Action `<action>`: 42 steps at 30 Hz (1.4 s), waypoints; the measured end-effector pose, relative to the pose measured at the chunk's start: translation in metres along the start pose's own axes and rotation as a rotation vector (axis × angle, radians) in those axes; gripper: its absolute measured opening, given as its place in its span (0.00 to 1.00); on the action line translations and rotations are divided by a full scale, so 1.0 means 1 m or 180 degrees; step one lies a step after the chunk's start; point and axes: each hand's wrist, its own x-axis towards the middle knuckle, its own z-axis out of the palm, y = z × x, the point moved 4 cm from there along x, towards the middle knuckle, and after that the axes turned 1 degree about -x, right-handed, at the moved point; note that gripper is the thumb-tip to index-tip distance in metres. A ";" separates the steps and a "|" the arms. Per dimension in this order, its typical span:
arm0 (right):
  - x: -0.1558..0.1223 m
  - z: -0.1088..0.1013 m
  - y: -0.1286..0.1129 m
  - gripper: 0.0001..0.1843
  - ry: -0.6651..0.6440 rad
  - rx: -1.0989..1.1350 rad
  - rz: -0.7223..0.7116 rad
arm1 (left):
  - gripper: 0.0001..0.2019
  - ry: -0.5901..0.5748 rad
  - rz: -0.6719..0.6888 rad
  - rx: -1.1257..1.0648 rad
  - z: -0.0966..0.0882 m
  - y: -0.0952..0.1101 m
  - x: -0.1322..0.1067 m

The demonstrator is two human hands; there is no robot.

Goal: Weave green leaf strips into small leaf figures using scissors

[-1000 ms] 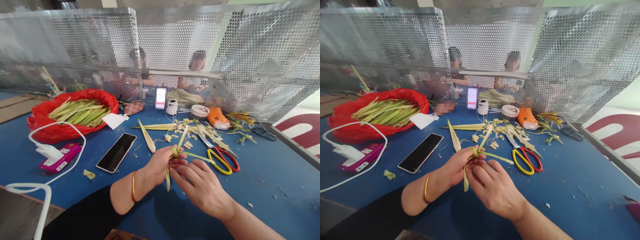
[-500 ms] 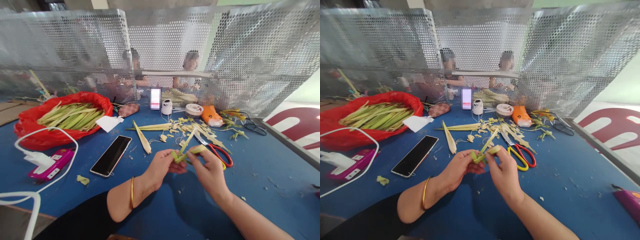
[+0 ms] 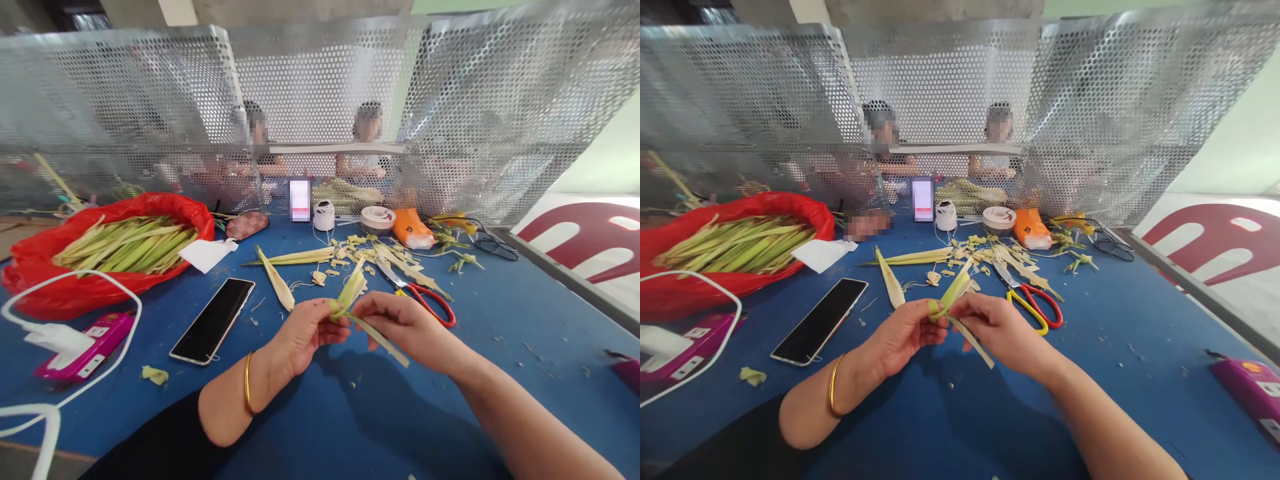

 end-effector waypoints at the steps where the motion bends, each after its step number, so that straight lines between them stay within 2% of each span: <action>1: -0.001 0.000 -0.004 0.09 -0.0113 -0.0068 -0.0211 | 0.07 -0.0006 0.0012 0.0003 0.000 0.001 0.000; 4: -0.004 -0.001 -0.010 0.10 -0.0025 -0.0616 -0.0822 | 0.08 -0.0117 0.0042 0.0130 0.001 0.003 0.000; 8: -0.005 0.003 -0.011 0.11 0.0404 -0.1784 -0.1616 | 0.07 -0.0099 0.0177 0.0466 0.005 0.001 -0.002; 10: -0.006 0.003 -0.012 0.10 0.0709 -0.2190 -0.1866 | 0.09 -0.0056 0.0336 0.0622 0.006 0.000 -0.004; 12: -0.005 0.004 -0.013 0.06 0.0886 -0.2309 -0.1963 | 0.11 -0.0050 0.0478 0.0778 0.007 0.001 -0.005; 14: -0.003 0.004 -0.012 0.03 0.0851 -0.2212 -0.1904 | 0.11 -0.0101 0.0535 0.0909 0.009 0.001 -0.007; 17: 0.002 0.002 -0.007 0.04 0.0796 -0.1967 -0.1522 | 0.11 -0.0214 0.0478 0.0971 0.010 0.001 -0.008; 21: 0.004 -0.003 -0.001 0.10 0.1085 -0.1723 -0.1035 | 0.13 -0.0332 0.0453 0.0871 0.012 0.002 -0.010; 25: 0.001 -0.005 -0.004 0.11 0.1477 -0.1929 -0.1173 | 0.13 -0.0437 0.0405 0.0731 0.013 0.004 -0.010; 29: -0.002 -0.004 -0.006 0.09 0.1631 -0.2343 -0.1300 | 0.12 -0.0449 0.0306 0.0592 0.012 0.002 -0.010; 34: -0.003 0.001 -0.005 0.09 0.1612 -0.2883 -0.1421 | 0.10 -0.0344 0.0285 0.0326 0.010 0.000 -0.008; 42: -0.003 0.014 -0.003 0.12 0.1372 -0.3235 -0.1354 | 0.11 0.0003 0.0282 0.0129 0.006 -0.004 -0.005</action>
